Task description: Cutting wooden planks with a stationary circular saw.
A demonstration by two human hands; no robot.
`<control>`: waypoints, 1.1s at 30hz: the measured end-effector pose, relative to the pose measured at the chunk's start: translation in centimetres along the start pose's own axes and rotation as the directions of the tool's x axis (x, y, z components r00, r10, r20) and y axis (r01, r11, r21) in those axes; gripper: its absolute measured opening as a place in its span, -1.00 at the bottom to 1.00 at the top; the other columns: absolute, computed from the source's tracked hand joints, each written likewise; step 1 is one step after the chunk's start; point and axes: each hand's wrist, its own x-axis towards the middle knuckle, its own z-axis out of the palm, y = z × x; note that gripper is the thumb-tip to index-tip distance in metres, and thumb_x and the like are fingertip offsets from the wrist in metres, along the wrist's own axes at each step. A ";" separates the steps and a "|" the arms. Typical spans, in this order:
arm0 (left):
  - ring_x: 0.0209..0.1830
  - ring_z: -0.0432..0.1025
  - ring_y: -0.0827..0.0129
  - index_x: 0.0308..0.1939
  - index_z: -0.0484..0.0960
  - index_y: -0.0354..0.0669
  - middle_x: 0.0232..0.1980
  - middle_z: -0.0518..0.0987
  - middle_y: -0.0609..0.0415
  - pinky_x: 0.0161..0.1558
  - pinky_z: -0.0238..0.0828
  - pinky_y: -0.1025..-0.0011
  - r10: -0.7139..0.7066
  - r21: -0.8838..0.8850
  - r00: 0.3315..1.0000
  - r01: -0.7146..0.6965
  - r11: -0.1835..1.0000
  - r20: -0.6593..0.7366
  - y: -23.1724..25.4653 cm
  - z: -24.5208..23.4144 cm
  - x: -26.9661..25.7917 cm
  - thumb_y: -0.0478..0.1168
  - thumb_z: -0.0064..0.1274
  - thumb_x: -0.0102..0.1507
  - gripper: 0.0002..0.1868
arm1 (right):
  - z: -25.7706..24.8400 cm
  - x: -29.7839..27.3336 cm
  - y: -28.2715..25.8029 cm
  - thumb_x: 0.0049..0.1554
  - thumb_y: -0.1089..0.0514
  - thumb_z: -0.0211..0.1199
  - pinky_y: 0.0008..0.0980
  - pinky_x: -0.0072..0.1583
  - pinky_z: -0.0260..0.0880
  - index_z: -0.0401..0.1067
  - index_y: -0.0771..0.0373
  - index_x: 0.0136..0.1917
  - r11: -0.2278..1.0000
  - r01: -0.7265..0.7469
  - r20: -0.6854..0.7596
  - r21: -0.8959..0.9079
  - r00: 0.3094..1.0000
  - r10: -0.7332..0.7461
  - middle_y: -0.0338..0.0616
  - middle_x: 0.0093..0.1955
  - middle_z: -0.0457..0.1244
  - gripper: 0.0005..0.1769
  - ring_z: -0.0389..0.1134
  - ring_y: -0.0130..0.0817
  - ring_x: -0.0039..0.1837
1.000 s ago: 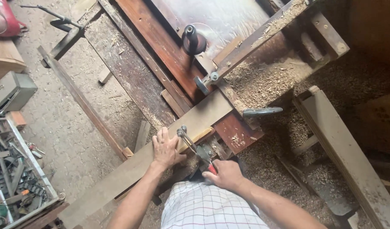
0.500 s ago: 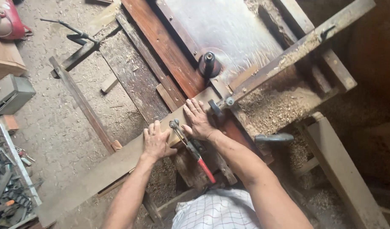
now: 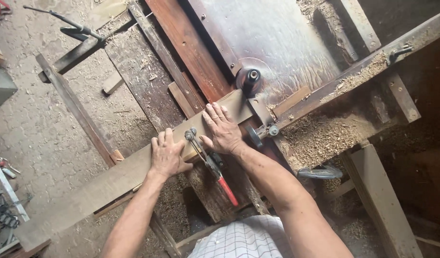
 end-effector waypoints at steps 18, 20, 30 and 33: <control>0.30 0.15 -0.12 -0.15 0.67 0.01 0.28 0.26 -0.31 0.18 0.11 -0.02 -0.045 -0.053 0.996 0.049 0.997 0.073 -2.3 -0.2 2.7 0.26 0.51 -0.26 -0.27 | -0.4 3.7 0.4 0.13 -0.34 0.13 -0.04 0.63 -0.31 0.19 0.37 0.51 1.000 0.005 0.022 -0.007 1.000 -0.005 0.19 0.63 -0.03 -0.07 -0.17 0.03 0.69; 0.30 0.15 -0.12 -0.14 0.67 0.00 0.28 0.26 -0.32 0.17 0.11 -0.02 -0.043 -0.050 0.997 0.046 0.998 0.068 -2.4 -0.4 2.9 0.26 0.51 -0.27 -0.26 | -0.2 3.9 0.5 0.14 -0.34 0.13 -0.04 0.63 -0.31 0.19 0.37 0.52 1.000 0.006 0.015 -0.002 1.000 -0.006 0.19 0.63 -0.04 -0.07 -0.17 0.03 0.69; 0.32 0.15 -0.09 -0.08 0.65 0.02 0.29 0.27 -0.27 0.22 0.12 0.00 -0.058 -0.032 0.996 0.060 0.998 0.071 -3.1 -2.2 3.7 0.22 0.50 -0.26 -0.24 | 0.0 5.6 0.7 0.14 -0.35 0.13 -0.03 0.63 -0.30 0.22 0.34 0.49 1.000 -0.002 0.002 0.023 1.000 0.002 0.17 0.61 -0.01 -0.10 -0.14 0.02 0.69; 0.34 0.13 -0.13 -0.11 0.66 -0.01 0.33 0.23 -0.34 0.22 0.11 -0.04 -0.029 -0.006 1.000 0.029 1.000 0.010 -3.7 -1.7 4.0 0.23 0.52 -0.29 -0.23 | 0.3 6.1 0.9 0.14 -0.34 0.13 -0.02 0.62 -0.31 0.22 0.35 0.49 1.000 0.001 -0.001 0.028 1.000 -0.001 0.17 0.61 -0.01 -0.11 -0.14 0.03 0.68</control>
